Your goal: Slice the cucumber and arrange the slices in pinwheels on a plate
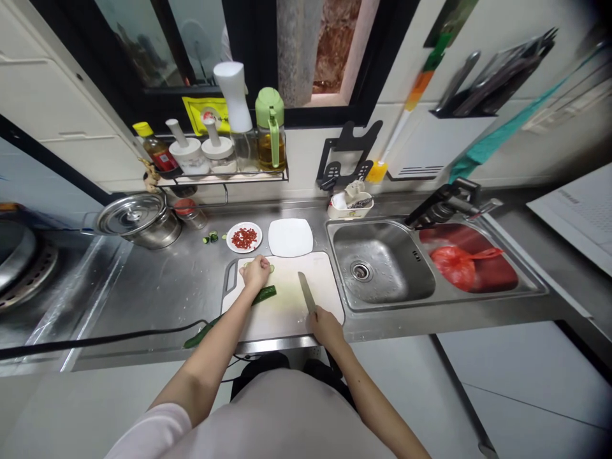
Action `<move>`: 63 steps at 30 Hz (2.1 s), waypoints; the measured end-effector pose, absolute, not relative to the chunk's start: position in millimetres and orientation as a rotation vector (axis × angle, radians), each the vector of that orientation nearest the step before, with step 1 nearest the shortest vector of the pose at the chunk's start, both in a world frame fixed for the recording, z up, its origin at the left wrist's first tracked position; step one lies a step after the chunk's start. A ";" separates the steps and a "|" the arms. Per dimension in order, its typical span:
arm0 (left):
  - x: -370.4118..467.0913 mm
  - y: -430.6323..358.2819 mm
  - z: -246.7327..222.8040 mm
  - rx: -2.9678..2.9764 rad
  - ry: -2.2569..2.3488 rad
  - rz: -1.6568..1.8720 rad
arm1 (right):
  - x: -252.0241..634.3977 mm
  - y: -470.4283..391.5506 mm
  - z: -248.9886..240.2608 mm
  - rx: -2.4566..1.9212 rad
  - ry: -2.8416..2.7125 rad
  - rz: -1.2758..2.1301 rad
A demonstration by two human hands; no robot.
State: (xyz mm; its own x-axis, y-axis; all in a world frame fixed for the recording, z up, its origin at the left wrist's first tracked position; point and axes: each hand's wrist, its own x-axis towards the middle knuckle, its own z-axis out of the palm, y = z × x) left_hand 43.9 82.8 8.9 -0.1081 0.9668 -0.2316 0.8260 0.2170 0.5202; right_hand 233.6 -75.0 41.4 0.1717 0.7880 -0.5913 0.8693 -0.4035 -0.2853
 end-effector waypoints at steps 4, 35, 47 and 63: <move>41.5 90.7 5.1 1.665 1.982 0.361 | 234.3 -75.7 39.5 2.324 1.665 -1.051; 16.4 39.5 3.2 1.839 1.918 0.591 | 235.5 -74.7 37.3 2.316 1.659 -1.054; 5.7 -1.8 -10.3 2.244 1.540 0.549 | 231.8 -73.5 44.4 2.288 1.693 -0.995; 3.5 2.9 -29.9 2.407 1.334 0.837 | 190.3 -59.0 54.2 2.234 1.877 -0.989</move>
State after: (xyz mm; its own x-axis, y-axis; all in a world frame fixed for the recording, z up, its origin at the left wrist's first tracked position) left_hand 3.5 2.9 -29.9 0.4111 0.8386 0.3574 0.6861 -0.5428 0.4844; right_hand 190.3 -59.0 54.2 0.0525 0.8630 -0.5024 0.9023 -0.2566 -0.3465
